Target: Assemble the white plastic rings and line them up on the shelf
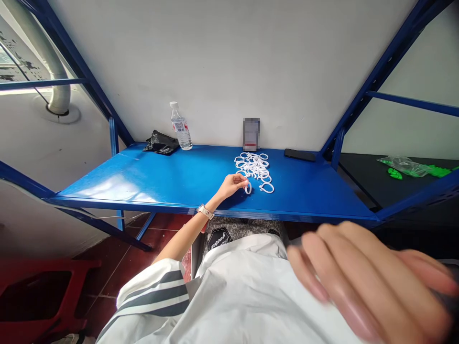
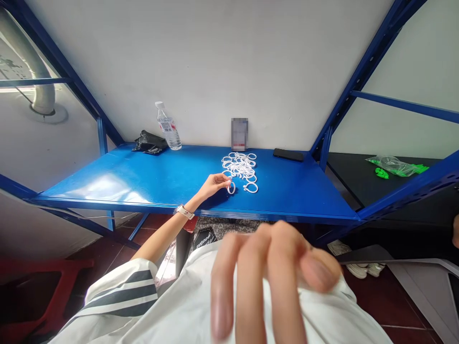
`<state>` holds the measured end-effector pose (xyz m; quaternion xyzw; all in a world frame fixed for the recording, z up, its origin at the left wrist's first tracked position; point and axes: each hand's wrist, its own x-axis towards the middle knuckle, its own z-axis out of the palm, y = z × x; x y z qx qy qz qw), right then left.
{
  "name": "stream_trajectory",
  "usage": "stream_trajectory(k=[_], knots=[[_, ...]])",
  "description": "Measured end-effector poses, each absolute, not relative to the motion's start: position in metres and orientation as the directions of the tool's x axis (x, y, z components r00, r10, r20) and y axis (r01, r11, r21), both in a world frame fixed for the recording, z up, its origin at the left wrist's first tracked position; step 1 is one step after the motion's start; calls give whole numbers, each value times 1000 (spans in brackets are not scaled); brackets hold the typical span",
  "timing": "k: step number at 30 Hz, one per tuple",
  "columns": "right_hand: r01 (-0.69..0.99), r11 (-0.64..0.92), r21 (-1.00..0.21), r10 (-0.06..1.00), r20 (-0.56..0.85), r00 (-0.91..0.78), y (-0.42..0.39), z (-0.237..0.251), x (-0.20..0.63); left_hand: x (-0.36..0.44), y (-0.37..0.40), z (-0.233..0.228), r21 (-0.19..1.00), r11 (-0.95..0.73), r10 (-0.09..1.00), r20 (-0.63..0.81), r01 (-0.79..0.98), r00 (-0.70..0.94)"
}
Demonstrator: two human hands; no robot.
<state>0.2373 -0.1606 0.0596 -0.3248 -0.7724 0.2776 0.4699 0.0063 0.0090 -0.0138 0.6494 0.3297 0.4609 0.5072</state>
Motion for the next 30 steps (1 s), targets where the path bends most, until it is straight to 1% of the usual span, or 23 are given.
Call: stream_trajectory(k=[4, 7, 10, 12, 15, 18, 22, 25, 30], knots=[[263, 628, -733, 771, 539, -340, -82, 54, 207, 5, 6, -12, 960, -279, 902, 267, -13, 340], [308, 600, -738, 795, 510, -328, -39, 41, 197, 4, 4, -12, 953, -303, 901, 287, -1, 325], [464, 598, -654, 801, 515, -306, -15, 21, 191, 2, 3, -13, 933, -354, 895, 319, 61, 311], [530, 603, -597, 797, 485, -361, -7, 7, 188, 1, 3, -13, 901, -410, 885, 356, 142, 299], [571, 638, -516, 770, 443, -460, -2, -7, 186, 0, 4, -13, 848, -470, 871, 400, 244, 286], [584, 639, -502, 769, 432, -470, -1, -11, 185, -1, 3, -11, 822, -493, 863, 422, 284, 278], [578, 617, -535, 787, 431, -441, -1, -12, 185, 0, 1, -7, 829, -485, 869, 420, 279, 263], [545, 571, -613, 821, 426, -381, -1, -14, 184, 1, 1, -5, 841, -473, 875, 412, 264, 254], [477, 483, -734, 875, 416, -247, -2, -15, 185, 3, 1, -5, 819, -510, 856, 456, 263, 242]])
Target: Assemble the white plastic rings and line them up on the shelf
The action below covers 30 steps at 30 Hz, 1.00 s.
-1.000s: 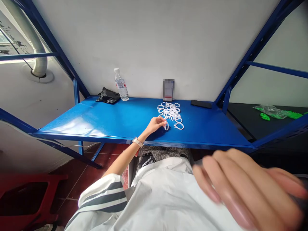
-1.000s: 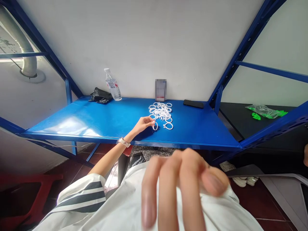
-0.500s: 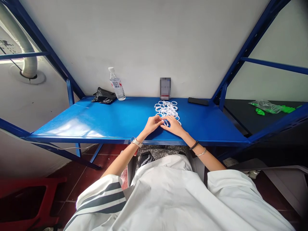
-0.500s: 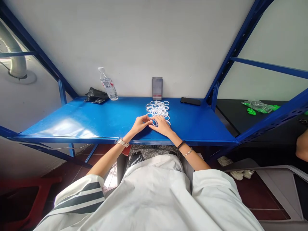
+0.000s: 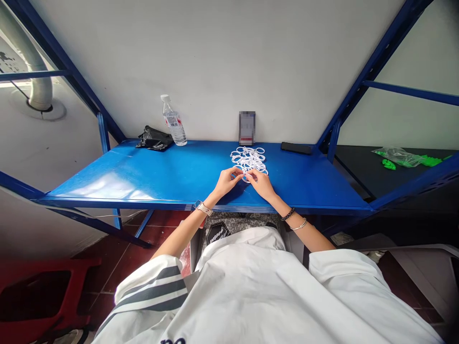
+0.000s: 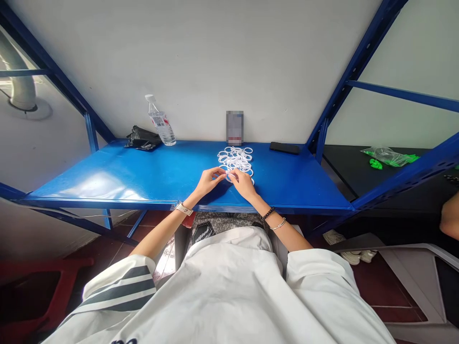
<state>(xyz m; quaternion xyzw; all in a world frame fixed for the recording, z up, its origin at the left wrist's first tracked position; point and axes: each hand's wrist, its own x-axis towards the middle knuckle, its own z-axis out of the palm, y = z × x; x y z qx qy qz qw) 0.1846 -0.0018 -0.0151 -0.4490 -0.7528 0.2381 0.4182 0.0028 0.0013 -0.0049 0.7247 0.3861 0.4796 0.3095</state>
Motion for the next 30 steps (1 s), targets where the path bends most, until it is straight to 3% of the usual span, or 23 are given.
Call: stream_trajectory(k=[7, 12, 23, 30], knots=[[300, 461, -835, 886, 417, -202, -6, -11, 183, 4, -1, -3, 805, -535, 843, 485, 258, 234], [343, 491, -801, 871, 463, -165, -10, -7, 183, 3, -4, -2, 832, -516, 852, 471, 205, 229], [326, 560, -762, 828, 528, -187, -12, -5, 182, 0, 2, -10, 752, -628, 774, 577, 200, 259], [319, 555, -768, 830, 539, -145, -11, -5, 183, -1, 0, -8, 779, -603, 783, 536, 171, 316]])
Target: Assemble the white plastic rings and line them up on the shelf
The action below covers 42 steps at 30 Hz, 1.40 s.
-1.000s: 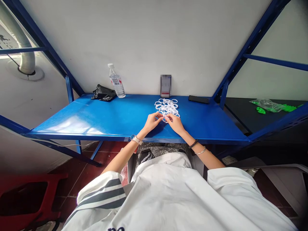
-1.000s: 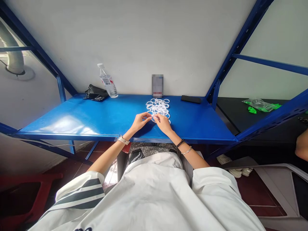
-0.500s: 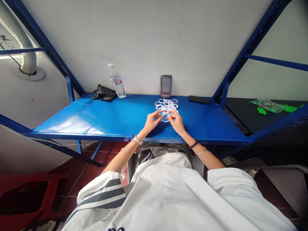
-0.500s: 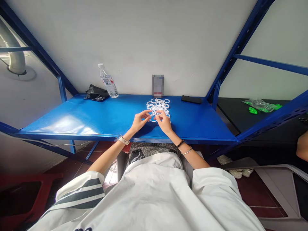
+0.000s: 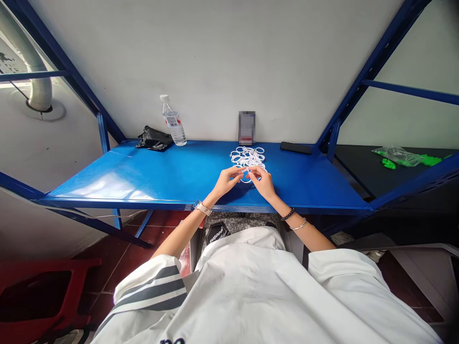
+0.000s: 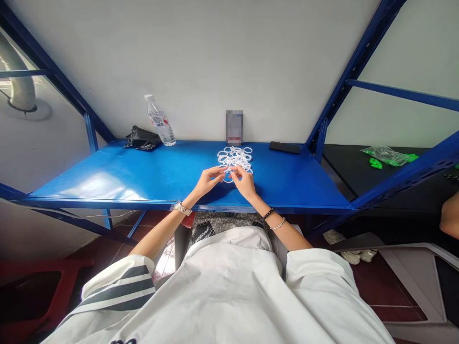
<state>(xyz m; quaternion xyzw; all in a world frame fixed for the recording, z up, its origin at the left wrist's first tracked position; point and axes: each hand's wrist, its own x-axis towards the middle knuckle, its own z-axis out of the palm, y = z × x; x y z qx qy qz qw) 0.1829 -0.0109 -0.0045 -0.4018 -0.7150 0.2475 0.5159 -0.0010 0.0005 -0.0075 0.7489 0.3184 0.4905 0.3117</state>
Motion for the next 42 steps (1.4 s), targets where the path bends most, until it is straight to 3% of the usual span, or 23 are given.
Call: stream_trajectory(k=[7, 14, 31, 42], knots=[[339, 546, -767, 834, 536, -131, -11, -5, 183, 0, -1, -7, 823, -552, 800, 478, 132, 362], [360, 551, -753, 828, 546, -126, -13, -6, 181, 2, -1, -8, 878, -474, 854, 443, 60, 273], [460, 575, -676, 795, 595, -120, -4, 4, 177, 4, 5, 3, 878, -474, 858, 444, 68, 259], [332, 497, -802, 867, 470, -163, -6, -7, 191, 4, 4, -5, 876, -467, 860, 420, 116, 289]])
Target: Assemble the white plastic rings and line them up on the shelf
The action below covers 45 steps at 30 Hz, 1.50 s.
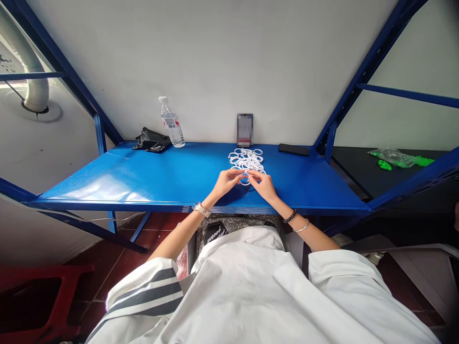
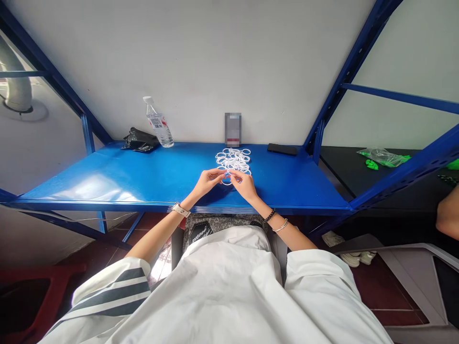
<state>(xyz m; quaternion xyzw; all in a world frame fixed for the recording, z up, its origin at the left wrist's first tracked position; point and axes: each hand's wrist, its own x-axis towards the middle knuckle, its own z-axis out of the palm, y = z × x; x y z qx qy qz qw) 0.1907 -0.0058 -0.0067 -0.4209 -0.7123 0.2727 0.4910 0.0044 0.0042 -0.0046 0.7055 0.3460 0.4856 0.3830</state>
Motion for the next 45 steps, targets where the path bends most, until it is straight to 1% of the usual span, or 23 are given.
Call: stream_trajectory(k=[5, 10, 22, 26, 29, 32, 37, 42, 45], knots=[[235, 451, -861, 883, 391, -260, -9, -14, 206, 8, 1, -1, 872, -474, 837, 402, 124, 372], [307, 537, -786, 843, 480, -244, -17, -11, 210, 8, -1, 3, 875, -477, 798, 390, 85, 459], [343, 563, -752, 825, 484, -293, -24, -8, 208, 10, -10, -8, 928, -373, 836, 341, -10, 429], [348, 538, -768, 842, 469, -268, -25, -7, 209, 9, -7, -9, 933, -360, 870, 341, -14, 357], [330, 528, -783, 847, 457, -272, -26, -6, 209, 9, -4, -8, 922, -385, 884, 360, 29, 298], [328, 532, -780, 845, 468, -259, -26, -5, 209, 10, -5, -8, 904, -420, 870, 376, 81, 319], [348, 530, -773, 848, 479, -227, -25, -5, 208, 12, -9, -5, 892, -446, 850, 396, 75, 347], [339, 517, -786, 856, 479, -195, -25, -4, 208, 13, -9, -5, 913, -405, 871, 367, 56, 326], [322, 504, -801, 863, 475, -169, -24, -4, 207, 14, -10, -4, 920, -388, 872, 350, 47, 342]])
